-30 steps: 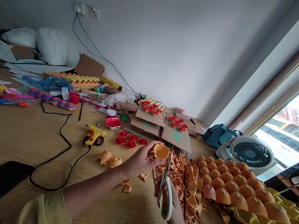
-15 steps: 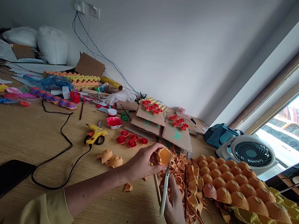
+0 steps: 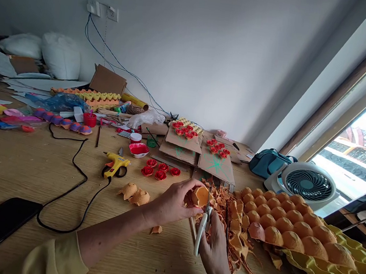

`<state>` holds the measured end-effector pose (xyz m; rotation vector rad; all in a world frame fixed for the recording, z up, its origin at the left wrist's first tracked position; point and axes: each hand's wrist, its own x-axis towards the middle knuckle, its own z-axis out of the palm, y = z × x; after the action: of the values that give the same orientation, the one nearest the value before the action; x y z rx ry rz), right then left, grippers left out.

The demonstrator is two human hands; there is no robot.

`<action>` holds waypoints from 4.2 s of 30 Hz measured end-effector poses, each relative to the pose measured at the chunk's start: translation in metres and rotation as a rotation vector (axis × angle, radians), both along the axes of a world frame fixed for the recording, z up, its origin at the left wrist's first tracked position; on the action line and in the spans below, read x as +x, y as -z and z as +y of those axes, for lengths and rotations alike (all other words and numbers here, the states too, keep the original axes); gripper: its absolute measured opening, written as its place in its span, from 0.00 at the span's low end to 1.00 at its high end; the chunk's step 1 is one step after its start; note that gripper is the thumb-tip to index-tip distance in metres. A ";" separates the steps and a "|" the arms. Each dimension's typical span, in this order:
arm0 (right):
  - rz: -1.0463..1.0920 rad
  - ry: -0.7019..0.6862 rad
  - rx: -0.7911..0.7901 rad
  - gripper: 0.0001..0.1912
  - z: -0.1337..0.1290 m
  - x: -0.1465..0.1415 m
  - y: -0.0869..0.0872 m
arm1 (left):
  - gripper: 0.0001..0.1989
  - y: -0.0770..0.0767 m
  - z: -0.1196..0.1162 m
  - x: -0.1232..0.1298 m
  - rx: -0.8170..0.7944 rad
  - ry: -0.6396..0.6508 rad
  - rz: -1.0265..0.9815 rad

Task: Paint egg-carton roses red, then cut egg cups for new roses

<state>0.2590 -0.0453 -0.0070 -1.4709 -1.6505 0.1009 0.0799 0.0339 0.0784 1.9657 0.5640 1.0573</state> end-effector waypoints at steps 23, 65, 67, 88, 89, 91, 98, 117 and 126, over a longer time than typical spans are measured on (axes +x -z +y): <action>-0.076 -0.025 0.087 0.06 -0.004 0.002 0.000 | 0.24 -0.008 0.002 -0.010 -0.104 0.076 0.038; -0.079 -0.038 0.139 0.09 -0.004 0.001 0.001 | 0.18 -0.023 0.002 -0.022 -0.073 0.113 0.068; -0.088 -0.038 0.144 0.10 -0.004 0.001 0.000 | 0.19 -0.022 0.004 -0.023 -0.091 0.121 0.067; -0.043 -0.061 0.084 0.12 -0.005 -0.002 0.000 | 0.17 -0.019 0.009 -0.020 -0.231 0.167 -0.087; -0.041 -0.055 0.094 0.11 -0.005 -0.002 0.001 | 0.16 -0.019 0.008 -0.020 -0.206 0.157 -0.075; -0.041 -0.045 0.107 0.11 -0.004 -0.001 0.001 | 0.16 -0.018 0.006 -0.020 -0.153 0.142 -0.033; -0.025 -0.021 0.125 0.07 -0.003 0.001 0.004 | 0.15 -0.022 -0.002 -0.020 -0.123 0.158 0.035; 0.001 -0.099 0.090 0.10 -0.005 -0.001 0.004 | 0.16 -0.016 0.006 -0.021 -0.206 0.218 0.006; -0.007 -0.079 0.075 0.10 -0.004 0.000 0.006 | 0.17 -0.015 0.010 -0.018 -0.315 0.239 -0.101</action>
<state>0.2589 -0.0497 -0.0133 -1.3515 -1.7001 0.0774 0.0615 0.0435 0.0935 1.6474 0.4016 0.8556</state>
